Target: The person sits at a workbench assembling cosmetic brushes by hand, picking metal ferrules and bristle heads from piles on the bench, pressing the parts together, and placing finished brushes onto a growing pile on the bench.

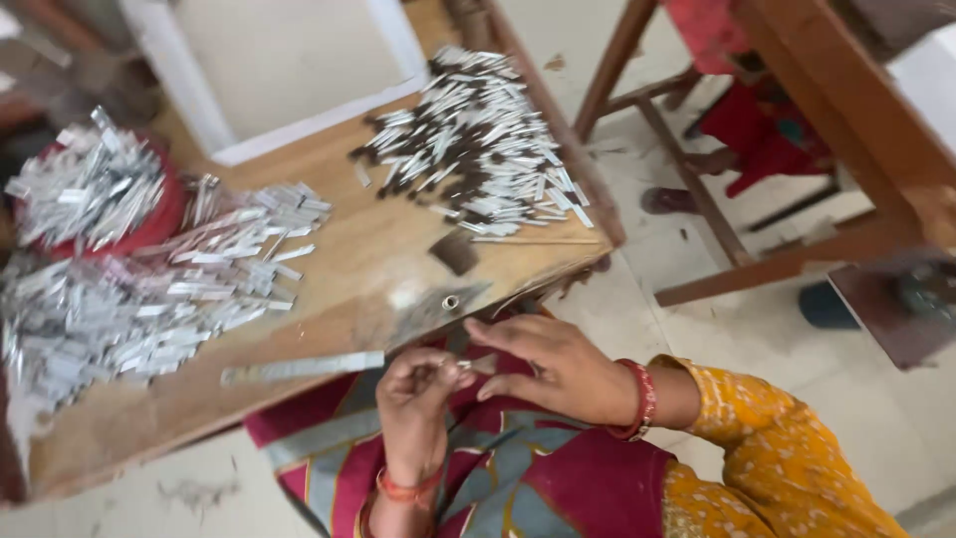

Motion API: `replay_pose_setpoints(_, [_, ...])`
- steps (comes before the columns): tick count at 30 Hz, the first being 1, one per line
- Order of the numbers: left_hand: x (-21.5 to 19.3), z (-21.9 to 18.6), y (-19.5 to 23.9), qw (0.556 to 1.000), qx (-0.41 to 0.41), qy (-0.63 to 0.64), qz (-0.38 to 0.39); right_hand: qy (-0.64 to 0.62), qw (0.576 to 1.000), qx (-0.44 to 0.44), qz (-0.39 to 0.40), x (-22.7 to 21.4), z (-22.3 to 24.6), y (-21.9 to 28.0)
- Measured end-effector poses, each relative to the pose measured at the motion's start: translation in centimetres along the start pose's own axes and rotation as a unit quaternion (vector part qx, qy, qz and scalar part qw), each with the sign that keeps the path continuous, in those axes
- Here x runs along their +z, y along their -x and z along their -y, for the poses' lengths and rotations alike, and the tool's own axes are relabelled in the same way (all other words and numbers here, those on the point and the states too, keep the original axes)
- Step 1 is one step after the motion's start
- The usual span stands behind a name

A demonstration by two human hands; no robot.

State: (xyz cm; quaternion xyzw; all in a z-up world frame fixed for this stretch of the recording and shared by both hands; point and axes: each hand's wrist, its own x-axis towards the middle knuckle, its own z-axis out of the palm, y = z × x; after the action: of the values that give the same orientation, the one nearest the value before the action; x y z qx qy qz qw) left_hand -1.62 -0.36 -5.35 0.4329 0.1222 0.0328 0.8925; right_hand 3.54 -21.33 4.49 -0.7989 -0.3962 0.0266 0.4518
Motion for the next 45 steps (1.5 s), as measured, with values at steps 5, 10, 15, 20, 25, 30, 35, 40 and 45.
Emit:
replay_pose_setpoints(5, [0.9,-0.7,0.0,0.999,-0.034,-0.004,-0.010,0.003,0.999,0.021,-0.028,0.6,-0.4,-0.2])
replay_pose_setpoints(10, [1.5,-1.4,-0.1,0.999,-0.026,-0.017,0.037,0.027,0.997,-0.034,-0.062,1.0,-1.0,-0.2])
replay_pose_setpoints(15, [1.0,-1.0,-0.3,0.998,-0.032,0.002,0.055,0.047,0.996,-0.041,-0.059,1.1,-0.6,-0.6])
replay_pose_setpoints(20, [1.1,-0.9,-0.4,0.997,-0.061,0.012,0.037,0.049,0.996,-0.047,-0.066,1.3,-0.9,-0.4])
replay_pose_setpoints(25, [1.5,-1.4,-0.3,0.994,-0.057,0.067,0.060,0.094,0.988,-0.057,-0.105,1.2,0.1,-0.7])
replay_pose_setpoints(30, [1.7,-1.2,-0.2,0.992,-0.073,0.093,0.054,0.141,0.982,-0.037,-0.118,2.7,-0.7,0.9])
replay_pose_setpoints(35, [1.5,-0.5,0.0,0.987,-0.083,0.117,0.068,0.143,0.983,-0.035,-0.108,3.6,-1.6,1.8])
replay_pose_setpoints(40, [1.1,0.1,-0.1,0.990,-0.079,0.100,0.063,0.137,0.982,-0.056,-0.115,2.7,-0.9,1.0])
replay_pose_setpoints(45, [-0.6,1.1,-0.1,0.994,-0.072,0.054,0.061,0.142,0.970,-0.123,-0.157,2.8,-1.6,0.7])
